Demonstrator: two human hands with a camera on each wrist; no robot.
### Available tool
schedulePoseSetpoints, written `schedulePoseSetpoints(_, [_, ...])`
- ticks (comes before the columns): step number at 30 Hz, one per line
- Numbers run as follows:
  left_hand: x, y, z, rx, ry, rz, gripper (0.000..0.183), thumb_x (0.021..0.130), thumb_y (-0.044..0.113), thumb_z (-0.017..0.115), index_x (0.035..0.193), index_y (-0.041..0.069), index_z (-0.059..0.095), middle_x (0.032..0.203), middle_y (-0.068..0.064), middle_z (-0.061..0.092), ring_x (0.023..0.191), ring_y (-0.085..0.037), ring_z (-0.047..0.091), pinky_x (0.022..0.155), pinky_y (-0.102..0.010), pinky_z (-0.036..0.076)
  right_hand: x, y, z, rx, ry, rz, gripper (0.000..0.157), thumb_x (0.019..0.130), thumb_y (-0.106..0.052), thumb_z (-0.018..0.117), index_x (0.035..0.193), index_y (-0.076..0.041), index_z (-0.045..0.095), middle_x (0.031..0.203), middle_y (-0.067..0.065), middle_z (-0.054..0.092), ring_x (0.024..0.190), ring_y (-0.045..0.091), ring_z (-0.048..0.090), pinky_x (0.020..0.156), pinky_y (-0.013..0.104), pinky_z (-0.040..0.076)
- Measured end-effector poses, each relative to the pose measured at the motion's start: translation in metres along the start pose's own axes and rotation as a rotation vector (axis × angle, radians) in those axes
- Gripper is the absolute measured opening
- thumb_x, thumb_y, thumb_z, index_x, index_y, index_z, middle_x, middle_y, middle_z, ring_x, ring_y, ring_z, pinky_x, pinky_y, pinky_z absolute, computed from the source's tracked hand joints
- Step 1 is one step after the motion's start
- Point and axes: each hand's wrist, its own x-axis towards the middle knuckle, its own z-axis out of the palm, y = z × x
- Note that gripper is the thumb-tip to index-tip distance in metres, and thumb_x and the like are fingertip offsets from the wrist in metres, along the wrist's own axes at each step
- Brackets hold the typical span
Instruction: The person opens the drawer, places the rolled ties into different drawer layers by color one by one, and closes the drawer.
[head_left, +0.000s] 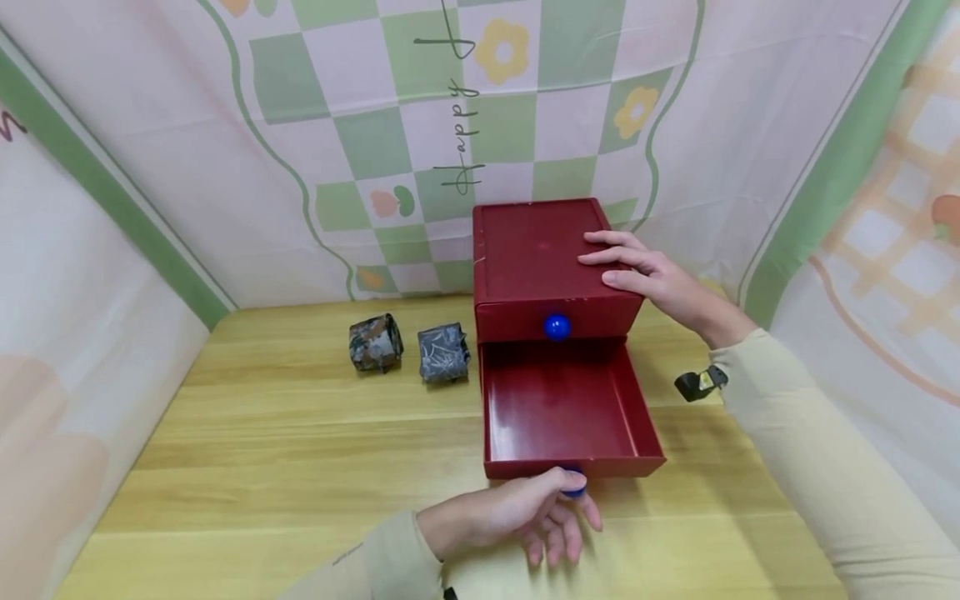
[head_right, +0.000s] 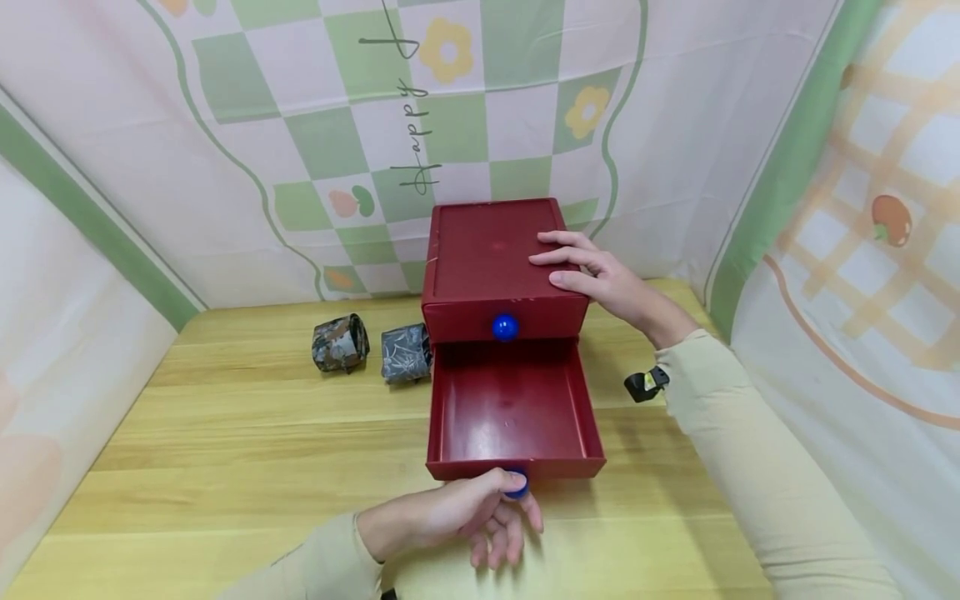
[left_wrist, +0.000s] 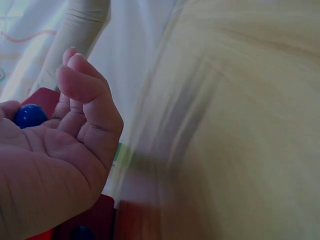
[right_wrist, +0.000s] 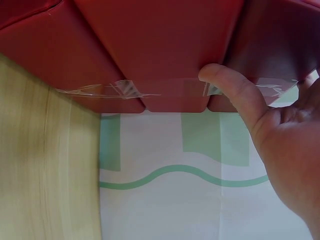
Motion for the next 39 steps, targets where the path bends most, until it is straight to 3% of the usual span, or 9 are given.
schedulePoseSetpoints(19, [0.003, -0.009, 0.000, -0.006, 0.007, 0.032, 0.054, 0.096, 0.052, 0.029, 0.107, 0.009, 0.060, 0.072, -0.004, 0.063, 0.052, -0.014, 0.053, 0.042, -0.027, 0.041, 0.000, 0.000, -0.001, -0.059, 0.006, -0.007, 0.033, 0.097, -0.007, 0.051, 0.129, -0.002, 0.057, 0.151, 0.006, 0.028, 0.139, 0.018, 0.017, 0.094, 0.018, 0.040])
schedulePoseSetpoints(27, [0.000, -0.008, 0.001, -0.033, 0.003, 0.006, 0.055, 0.096, 0.055, 0.029, 0.104, 0.010, 0.060, 0.072, -0.005, 0.062, 0.051, -0.015, 0.051, 0.042, -0.026, 0.041, 0.001, 0.001, 0.000, -0.087, 0.011, -0.012, 0.033, 0.097, -0.006, 0.051, 0.129, -0.003, 0.058, 0.150, 0.006, 0.029, 0.139, 0.018, 0.017, 0.096, 0.017, 0.035])
schedulePoseSetpoints(34, [-0.005, -0.006, -0.002, 0.062, -0.010, -0.017, 0.069, 0.096, 0.062, 0.023, 0.108, 0.006, 0.061, 0.074, -0.004, 0.065, 0.053, -0.017, 0.055, 0.042, -0.027, 0.042, 0.000, 0.000, -0.001, -0.075, 0.012, -0.011, 0.033, 0.097, -0.005, 0.051, 0.129, -0.002, 0.057, 0.150, 0.006, 0.029, 0.139, 0.018, 0.017, 0.096, 0.017, 0.036])
schedulePoseSetpoints(39, [-0.010, 0.001, -0.005, 0.166, 0.031, -0.043, 0.069, 0.095, 0.065, 0.027, 0.107, 0.008, 0.064, 0.074, -0.003, 0.066, 0.053, -0.017, 0.055, 0.042, -0.028, 0.044, 0.000, 0.001, -0.001, -0.082, 0.010, -0.004, 0.033, 0.097, -0.007, 0.051, 0.129, -0.004, 0.058, 0.150, 0.005, 0.029, 0.139, 0.017, 0.017, 0.096, 0.017, 0.036])
